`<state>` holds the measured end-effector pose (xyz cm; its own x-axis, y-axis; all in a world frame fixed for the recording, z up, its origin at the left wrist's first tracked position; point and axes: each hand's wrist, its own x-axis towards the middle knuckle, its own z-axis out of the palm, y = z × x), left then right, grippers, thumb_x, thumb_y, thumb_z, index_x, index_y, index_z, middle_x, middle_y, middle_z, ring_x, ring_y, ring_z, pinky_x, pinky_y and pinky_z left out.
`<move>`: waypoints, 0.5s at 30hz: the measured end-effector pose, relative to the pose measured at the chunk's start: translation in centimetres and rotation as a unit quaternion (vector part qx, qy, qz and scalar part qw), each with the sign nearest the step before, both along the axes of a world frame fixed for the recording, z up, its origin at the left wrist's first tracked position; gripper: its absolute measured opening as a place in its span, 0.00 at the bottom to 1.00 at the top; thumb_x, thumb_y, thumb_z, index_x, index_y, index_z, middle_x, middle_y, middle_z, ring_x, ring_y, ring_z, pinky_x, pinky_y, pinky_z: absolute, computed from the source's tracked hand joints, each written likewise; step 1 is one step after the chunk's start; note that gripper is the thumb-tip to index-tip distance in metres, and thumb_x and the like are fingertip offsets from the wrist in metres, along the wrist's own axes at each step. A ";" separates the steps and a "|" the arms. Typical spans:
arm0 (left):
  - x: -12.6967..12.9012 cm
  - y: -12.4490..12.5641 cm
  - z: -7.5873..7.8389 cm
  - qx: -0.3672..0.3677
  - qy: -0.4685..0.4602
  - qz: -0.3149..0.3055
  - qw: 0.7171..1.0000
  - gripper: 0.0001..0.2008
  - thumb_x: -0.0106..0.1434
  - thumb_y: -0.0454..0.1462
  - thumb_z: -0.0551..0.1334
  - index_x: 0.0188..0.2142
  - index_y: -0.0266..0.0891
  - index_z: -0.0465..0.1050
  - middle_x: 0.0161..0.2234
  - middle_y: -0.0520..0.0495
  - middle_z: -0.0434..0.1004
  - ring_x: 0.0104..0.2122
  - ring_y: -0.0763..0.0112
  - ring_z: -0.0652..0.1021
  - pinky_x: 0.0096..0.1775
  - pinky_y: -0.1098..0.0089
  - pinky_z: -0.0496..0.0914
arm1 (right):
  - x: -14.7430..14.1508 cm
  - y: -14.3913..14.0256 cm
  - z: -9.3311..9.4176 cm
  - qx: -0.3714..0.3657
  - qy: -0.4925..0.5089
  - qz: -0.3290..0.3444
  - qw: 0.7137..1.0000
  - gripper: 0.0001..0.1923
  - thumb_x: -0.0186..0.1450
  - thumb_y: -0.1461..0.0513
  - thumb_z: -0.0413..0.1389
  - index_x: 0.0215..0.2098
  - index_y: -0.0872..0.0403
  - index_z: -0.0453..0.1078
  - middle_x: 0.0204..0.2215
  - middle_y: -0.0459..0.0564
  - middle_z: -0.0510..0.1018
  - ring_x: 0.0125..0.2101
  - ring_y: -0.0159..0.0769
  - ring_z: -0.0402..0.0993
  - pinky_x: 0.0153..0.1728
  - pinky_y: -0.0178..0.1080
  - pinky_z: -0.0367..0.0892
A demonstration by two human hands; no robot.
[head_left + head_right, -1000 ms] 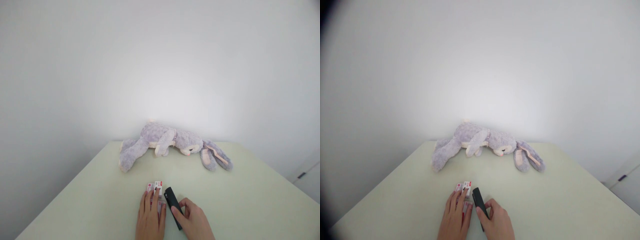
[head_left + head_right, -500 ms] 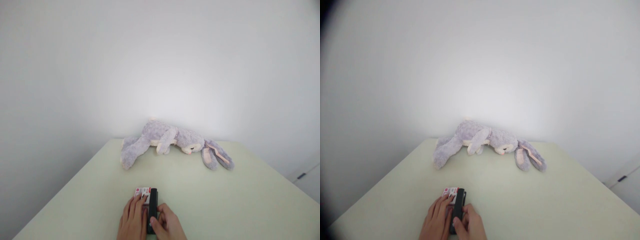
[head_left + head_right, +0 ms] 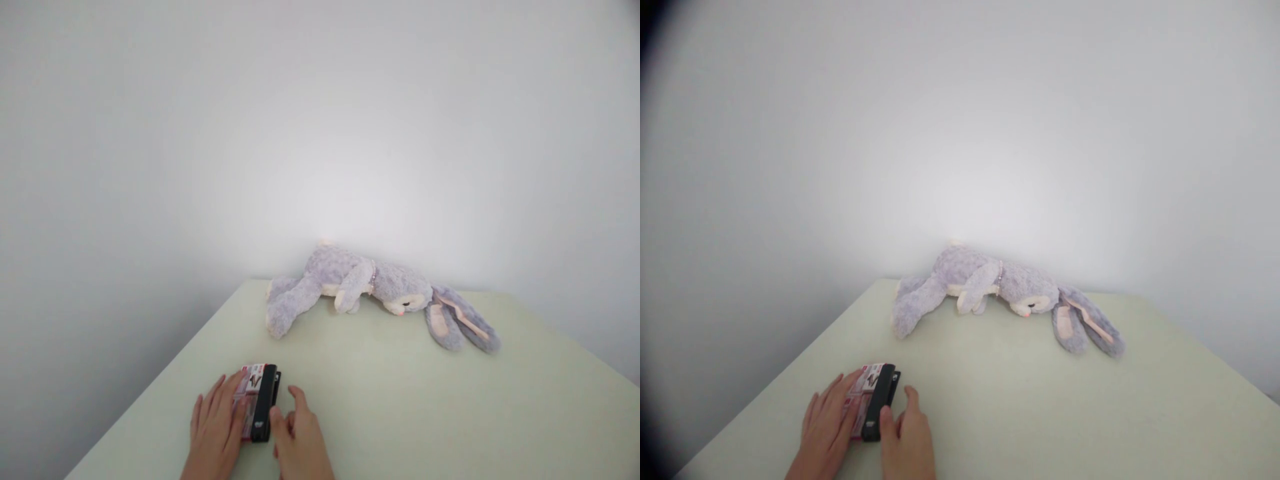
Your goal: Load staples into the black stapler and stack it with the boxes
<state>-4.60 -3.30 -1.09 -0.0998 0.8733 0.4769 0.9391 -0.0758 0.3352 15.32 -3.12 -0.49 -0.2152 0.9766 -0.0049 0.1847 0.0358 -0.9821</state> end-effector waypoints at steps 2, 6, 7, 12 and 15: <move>1.8 -1.0 1.0 0.062 -0.023 0.015 0.998 0.22 0.73 0.44 0.48 0.63 0.45 0.64 0.61 0.43 0.72 0.64 0.53 0.67 0.65 0.42 0.57 | 3.5 -0.5 -0.5 0.036 -0.084 -0.093 0.992 0.29 0.73 0.45 0.45 0.65 0.52 0.62 0.28 0.49 0.77 0.31 0.45 0.77 0.36 0.44 0.74; 10.0 -2.0 0.9 0.075 -0.030 -0.108 0.991 0.19 0.72 0.41 0.53 0.61 0.48 0.66 0.59 0.45 0.75 0.59 0.60 0.73 0.60 0.56 0.68 | 13.6 -1.6 -2.0 0.174 -0.260 -0.138 0.940 0.27 0.72 0.53 0.48 0.66 0.51 0.65 0.55 0.59 0.77 0.57 0.54 0.72 0.59 0.55 0.65; 12.4 -2.0 0.4 0.044 0.003 -0.180 0.983 0.21 0.71 0.42 0.55 0.62 0.49 0.66 0.61 0.46 0.74 0.60 0.61 0.73 0.59 0.59 0.70 | 16.1 -2.0 -2.4 0.184 -0.314 -0.141 0.921 0.29 0.71 0.53 0.49 0.68 0.50 0.63 0.61 0.59 0.73 0.63 0.58 0.65 0.62 0.59 0.62; 20.2 -0.6 -3.0 -0.028 0.098 -0.234 0.967 0.33 0.70 0.48 0.55 0.72 0.51 0.50 0.71 0.46 0.58 0.68 0.48 0.64 0.61 0.46 0.68 | 22.8 -3.5 -3.8 0.186 -0.476 -0.071 0.857 0.33 0.72 0.49 0.49 0.73 0.41 0.51 0.71 0.46 0.57 0.69 0.55 0.54 0.64 0.62 0.60; 20.7 -0.2 -4.1 -0.036 0.119 -0.227 0.966 0.34 0.71 0.51 0.54 0.72 0.54 0.46 0.72 0.48 0.54 0.69 0.46 0.62 0.61 0.42 0.65 | 22.9 -3.6 -4.6 0.212 -0.501 -0.078 0.835 0.33 0.72 0.48 0.49 0.73 0.39 0.49 0.70 0.45 0.56 0.68 0.54 0.56 0.64 0.61 0.62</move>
